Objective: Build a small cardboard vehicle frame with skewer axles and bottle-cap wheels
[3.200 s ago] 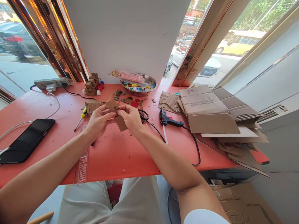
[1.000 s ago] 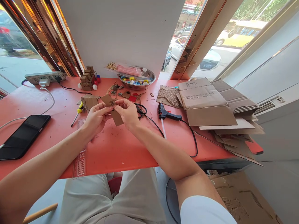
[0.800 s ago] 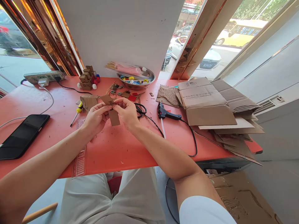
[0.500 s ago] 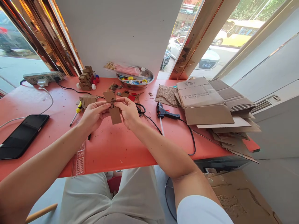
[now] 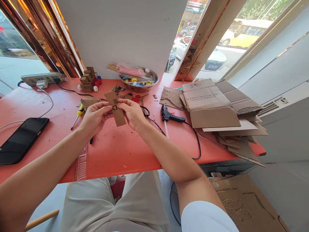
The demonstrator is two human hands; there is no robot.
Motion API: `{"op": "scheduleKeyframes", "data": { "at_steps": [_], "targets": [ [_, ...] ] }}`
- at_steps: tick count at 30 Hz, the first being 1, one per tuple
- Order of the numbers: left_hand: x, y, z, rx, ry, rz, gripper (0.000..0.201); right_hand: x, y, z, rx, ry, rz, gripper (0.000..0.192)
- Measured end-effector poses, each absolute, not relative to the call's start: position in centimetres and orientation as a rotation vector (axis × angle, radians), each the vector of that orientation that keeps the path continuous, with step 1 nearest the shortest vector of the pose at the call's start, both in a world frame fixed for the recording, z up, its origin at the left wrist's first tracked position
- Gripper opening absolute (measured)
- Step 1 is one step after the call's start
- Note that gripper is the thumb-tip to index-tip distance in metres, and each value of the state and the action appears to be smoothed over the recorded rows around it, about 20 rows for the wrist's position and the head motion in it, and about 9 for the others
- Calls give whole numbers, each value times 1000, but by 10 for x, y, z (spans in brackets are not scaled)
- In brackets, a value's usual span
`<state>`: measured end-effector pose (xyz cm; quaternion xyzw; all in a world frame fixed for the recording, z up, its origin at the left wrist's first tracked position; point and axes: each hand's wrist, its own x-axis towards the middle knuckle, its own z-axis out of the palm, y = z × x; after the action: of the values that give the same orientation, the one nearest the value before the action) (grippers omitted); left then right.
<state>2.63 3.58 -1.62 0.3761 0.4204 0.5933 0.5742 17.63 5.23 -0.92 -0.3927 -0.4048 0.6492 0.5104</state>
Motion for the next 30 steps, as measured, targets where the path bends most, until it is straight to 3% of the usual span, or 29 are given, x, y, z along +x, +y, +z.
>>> {"op": "scheduleKeyframes", "data": {
  "at_steps": [12,24,30],
  "targets": [
    [30,32,-14,971,1009,1477,21,173,48,-10,-893,-1082,1480,15],
    [28,35,-16,864,900,1026,49,178,53,-12,-867,-1211,1296,24],
    [29,37,-16,853,896,967,67,181,55,-10,-867,-1288,1340,14]
  ]
}}
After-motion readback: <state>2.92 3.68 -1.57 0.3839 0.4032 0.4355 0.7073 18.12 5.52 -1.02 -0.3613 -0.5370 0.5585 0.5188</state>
